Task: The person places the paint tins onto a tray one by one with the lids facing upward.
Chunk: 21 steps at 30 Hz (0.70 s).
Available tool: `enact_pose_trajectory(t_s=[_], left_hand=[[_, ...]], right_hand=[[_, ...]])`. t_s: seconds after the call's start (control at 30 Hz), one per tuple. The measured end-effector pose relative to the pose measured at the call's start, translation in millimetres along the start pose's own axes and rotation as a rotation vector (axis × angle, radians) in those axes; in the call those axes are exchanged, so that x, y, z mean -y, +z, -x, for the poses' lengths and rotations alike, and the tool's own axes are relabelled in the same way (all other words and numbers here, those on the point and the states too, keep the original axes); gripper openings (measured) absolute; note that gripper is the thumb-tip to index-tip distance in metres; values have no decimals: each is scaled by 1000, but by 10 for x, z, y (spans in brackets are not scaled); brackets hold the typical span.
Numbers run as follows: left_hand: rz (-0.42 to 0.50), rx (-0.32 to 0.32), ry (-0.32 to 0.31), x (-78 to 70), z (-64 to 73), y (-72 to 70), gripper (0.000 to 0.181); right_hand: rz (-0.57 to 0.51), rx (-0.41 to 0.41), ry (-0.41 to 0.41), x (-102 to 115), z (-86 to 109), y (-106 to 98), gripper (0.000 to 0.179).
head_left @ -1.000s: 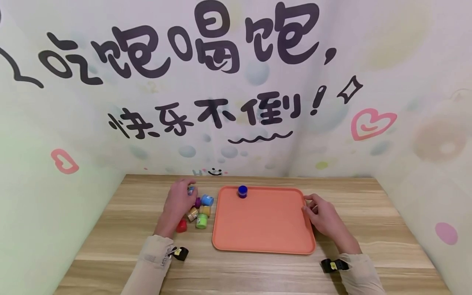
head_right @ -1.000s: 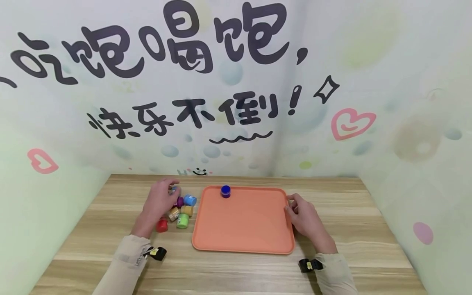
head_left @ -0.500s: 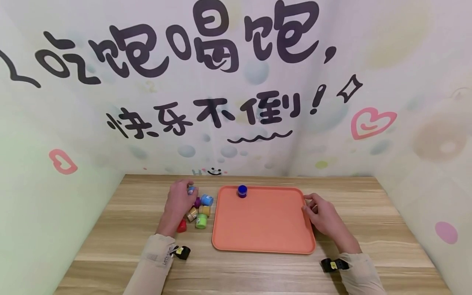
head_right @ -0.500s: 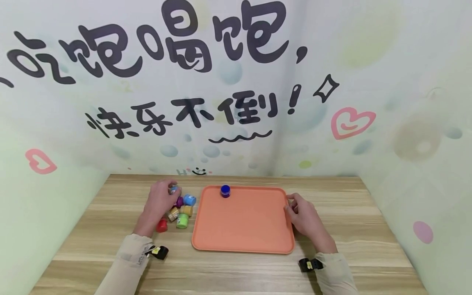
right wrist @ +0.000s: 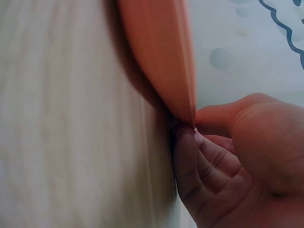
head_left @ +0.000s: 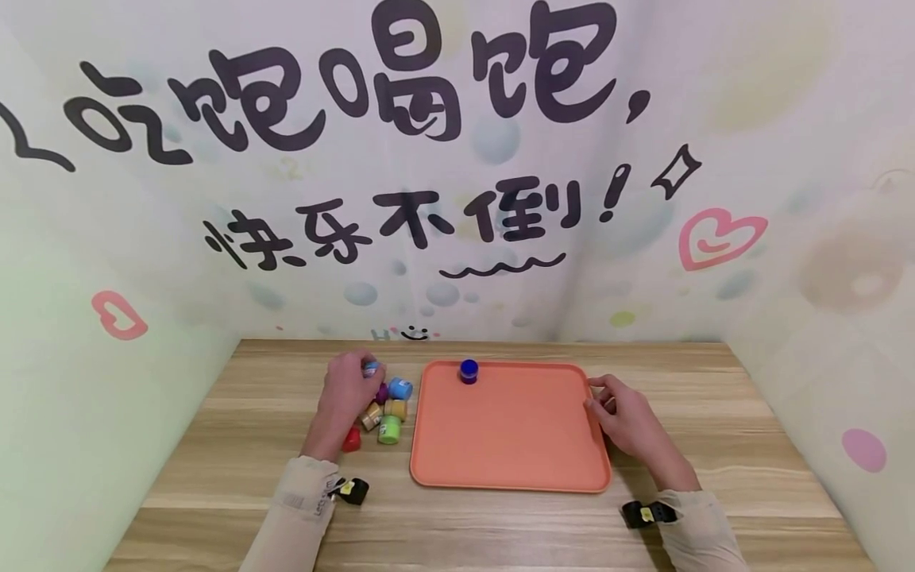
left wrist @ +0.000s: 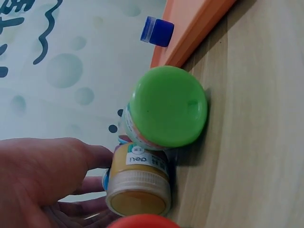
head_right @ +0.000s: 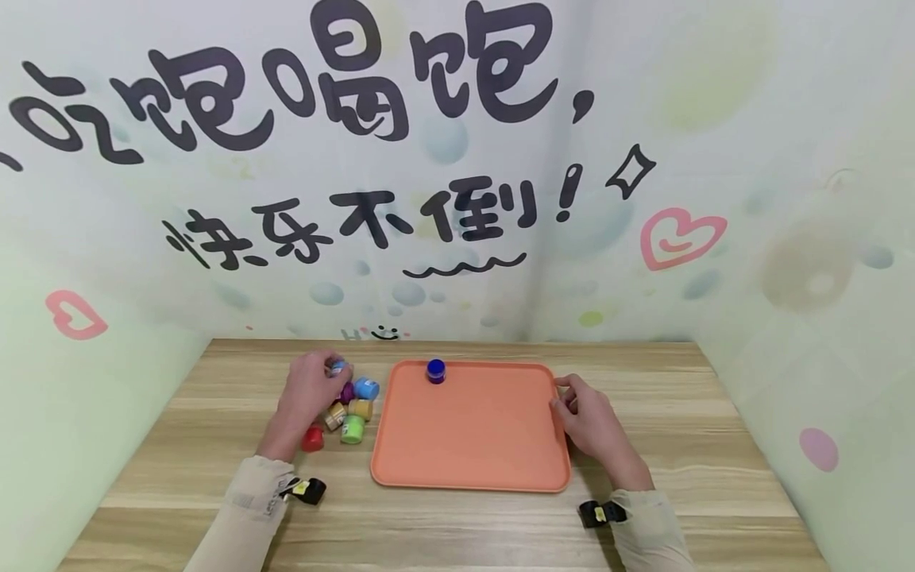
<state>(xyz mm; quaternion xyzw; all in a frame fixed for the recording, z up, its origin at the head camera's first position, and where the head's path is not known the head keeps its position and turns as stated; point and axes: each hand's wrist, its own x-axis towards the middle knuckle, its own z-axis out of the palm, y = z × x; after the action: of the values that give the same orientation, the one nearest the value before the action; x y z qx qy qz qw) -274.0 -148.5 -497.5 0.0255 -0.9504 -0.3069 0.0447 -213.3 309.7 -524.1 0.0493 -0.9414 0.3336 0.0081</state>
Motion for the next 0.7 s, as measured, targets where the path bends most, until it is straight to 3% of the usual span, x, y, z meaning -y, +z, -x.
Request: enact_pose_trajectory(t_s=[0.27,0.53,0.7], left_hand=[[34,-17,39,-59,19,-10,27],[67,-73,105,-118,34,-2,28],[110,-83,113,-172,67,5,28]], right_hand=[[-6,11,22,4,0,-4,38],[-15,11,27,21,6,-13,37],[-15,8,22,21,9,-14,37]])
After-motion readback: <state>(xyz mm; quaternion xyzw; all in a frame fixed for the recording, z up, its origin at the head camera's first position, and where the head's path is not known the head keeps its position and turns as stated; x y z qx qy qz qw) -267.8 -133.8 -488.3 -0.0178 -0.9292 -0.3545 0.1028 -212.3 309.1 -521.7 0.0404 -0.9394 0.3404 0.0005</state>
